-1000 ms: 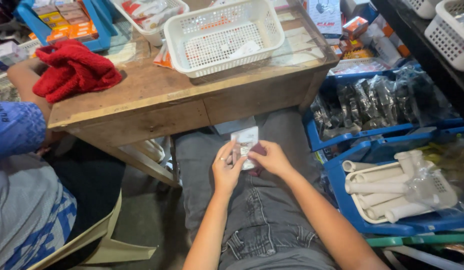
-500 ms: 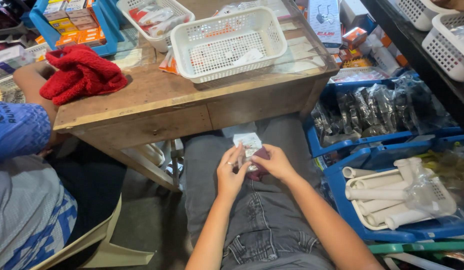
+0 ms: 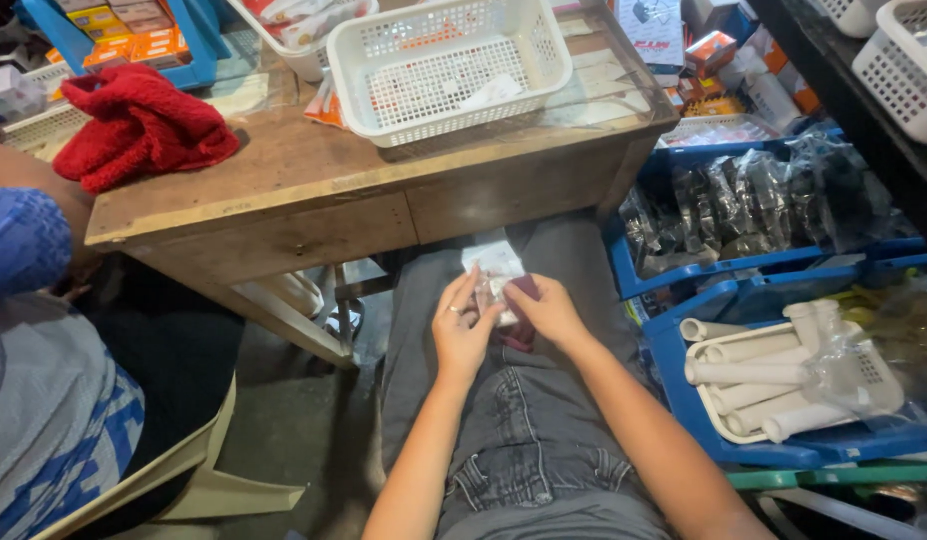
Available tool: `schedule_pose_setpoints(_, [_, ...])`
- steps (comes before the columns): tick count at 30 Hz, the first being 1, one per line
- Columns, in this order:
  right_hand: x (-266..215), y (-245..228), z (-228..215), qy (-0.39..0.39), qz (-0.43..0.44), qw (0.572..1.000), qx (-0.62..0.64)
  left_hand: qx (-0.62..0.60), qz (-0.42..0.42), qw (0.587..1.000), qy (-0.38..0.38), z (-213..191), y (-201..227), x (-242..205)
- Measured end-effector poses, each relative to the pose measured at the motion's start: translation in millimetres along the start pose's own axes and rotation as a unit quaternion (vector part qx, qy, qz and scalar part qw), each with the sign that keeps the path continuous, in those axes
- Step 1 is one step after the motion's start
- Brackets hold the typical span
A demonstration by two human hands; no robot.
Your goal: The person sits at a wooden table and repeatedly wipes a small rectangular package with a maroon cloth. They hold the package in one hand and rub the cloth over its surface, occasionally repositioning the package and cloth. The person briefly touches their face before resuming the wiping action.
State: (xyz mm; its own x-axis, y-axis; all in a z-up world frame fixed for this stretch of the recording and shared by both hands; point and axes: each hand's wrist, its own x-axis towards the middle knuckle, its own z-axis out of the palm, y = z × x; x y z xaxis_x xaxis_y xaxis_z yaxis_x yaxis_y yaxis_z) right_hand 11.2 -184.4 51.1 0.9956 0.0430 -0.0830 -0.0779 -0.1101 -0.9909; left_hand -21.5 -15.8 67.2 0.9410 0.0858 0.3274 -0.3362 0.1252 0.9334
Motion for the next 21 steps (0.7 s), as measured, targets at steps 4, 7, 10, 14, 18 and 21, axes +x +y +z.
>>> schedule_pose_setpoints(4, [-3.1, -0.6, -1.6, -0.049, -0.037, 0.998, 0.023, 0.006, 0.004, 0.999, 0.031, -4.1, 4.2, 1.7])
schedule_pose_setpoints(7, [-3.4, -0.7, -3.3, -0.066, -0.071, 0.995, 0.025, 0.017, 0.013, 0.999, 0.031, -4.8, 1.2, 2.9])
schedule_pose_setpoints(10, [0.0, 6.5, -5.6, -0.072, -0.079, 0.994, 0.017, 0.015, 0.019, 0.999, 0.025, -10.7, -25.0, 4.7])
schedule_pose_setpoints(14, [4.7, 17.0, -5.2, -0.079, -0.079, 0.994, -0.005, -0.006, 0.009, 1.0, 0.024, -20.4, -47.6, 6.5])
schedule_pose_setpoints(18, [4.4, 19.1, -4.7, -0.083, -0.078, 0.993, -0.021, -0.056, 0.004, 0.998, 0.018, -19.0, -52.1, 7.8])
schedule_pose_setpoints(21, [2.3, 15.5, -0.7, -0.079, -0.077, 0.994, -0.022, -0.073, 0.001, 0.997, 0.015, -19.8, -53.0, 8.3])
